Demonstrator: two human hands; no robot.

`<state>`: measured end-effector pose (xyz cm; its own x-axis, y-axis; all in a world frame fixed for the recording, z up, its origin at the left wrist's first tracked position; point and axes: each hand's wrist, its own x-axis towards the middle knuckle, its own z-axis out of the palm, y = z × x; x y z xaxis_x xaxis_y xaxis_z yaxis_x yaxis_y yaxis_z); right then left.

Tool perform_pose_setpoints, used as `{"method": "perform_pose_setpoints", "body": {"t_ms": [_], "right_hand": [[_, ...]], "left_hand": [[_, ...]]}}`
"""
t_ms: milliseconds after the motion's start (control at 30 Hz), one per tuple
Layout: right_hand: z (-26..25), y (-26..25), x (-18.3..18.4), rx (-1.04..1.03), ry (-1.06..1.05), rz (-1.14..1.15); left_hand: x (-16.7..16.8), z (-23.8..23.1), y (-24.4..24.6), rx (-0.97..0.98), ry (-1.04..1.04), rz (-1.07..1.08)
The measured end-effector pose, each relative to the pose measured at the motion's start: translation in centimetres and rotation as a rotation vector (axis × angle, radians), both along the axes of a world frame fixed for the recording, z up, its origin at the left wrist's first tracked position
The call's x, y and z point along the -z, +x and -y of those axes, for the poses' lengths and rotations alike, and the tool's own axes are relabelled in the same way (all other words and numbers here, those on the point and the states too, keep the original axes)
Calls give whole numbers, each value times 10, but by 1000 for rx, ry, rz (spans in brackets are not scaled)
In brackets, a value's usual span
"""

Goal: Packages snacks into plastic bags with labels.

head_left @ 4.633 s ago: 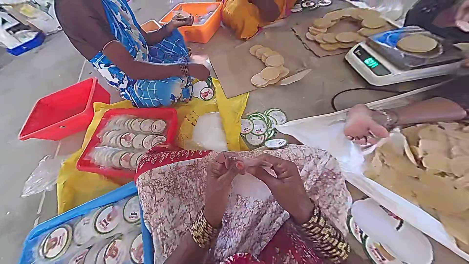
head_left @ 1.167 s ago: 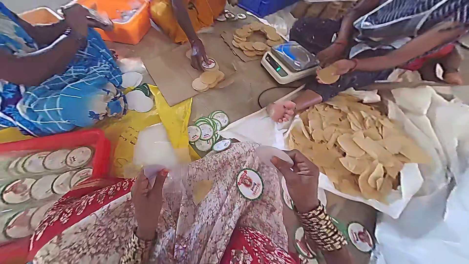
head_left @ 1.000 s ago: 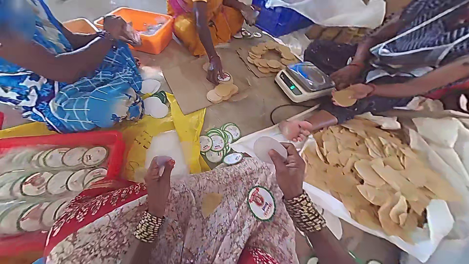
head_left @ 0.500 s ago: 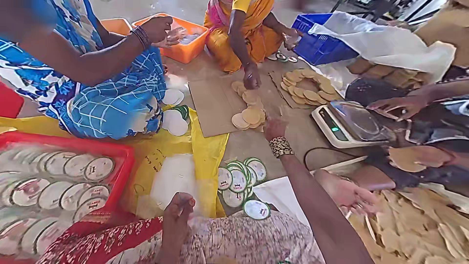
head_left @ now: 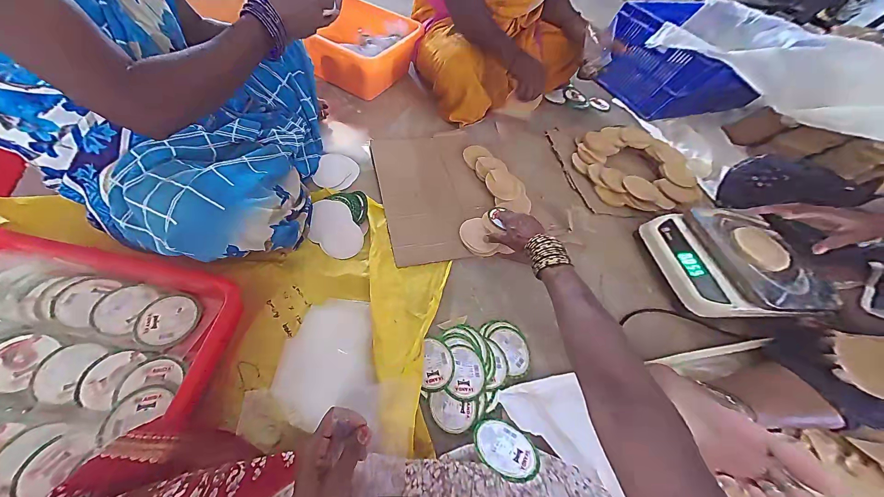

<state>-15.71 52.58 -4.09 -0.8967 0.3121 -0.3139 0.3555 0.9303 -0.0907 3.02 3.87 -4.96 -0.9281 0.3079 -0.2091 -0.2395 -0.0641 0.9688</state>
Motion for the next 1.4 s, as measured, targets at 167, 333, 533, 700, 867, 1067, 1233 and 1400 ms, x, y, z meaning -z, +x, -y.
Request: {"method": "perform_pose_setpoints", "body": {"t_ms": [167,333,533,700,867,1067,1233,1400], "right_hand": [[-5,0,-17,54,-80,-82],[-17,10,-5,27,-88,-44],[-12,2,-12,-113,7,92],[-12,-12,-20,-98,10,167],[-3,-11,-33,-1,29,92],[-3,-3,-21,-73,63,98],[4,-9,-19,-155,175,211],[1,-11,-21,-172,147,185]], "left_hand": [[0,0,2,-21,56,19],[2,-1,3,-14,132,55],[4,-1,4,-2,117,45],[3,0,3,12,124,42],[2,-1,3,11,138,63],[4,-1,5,9,132,57],[2,-2,5,14,97,50],[1,-2,6,16,100,69]]}}
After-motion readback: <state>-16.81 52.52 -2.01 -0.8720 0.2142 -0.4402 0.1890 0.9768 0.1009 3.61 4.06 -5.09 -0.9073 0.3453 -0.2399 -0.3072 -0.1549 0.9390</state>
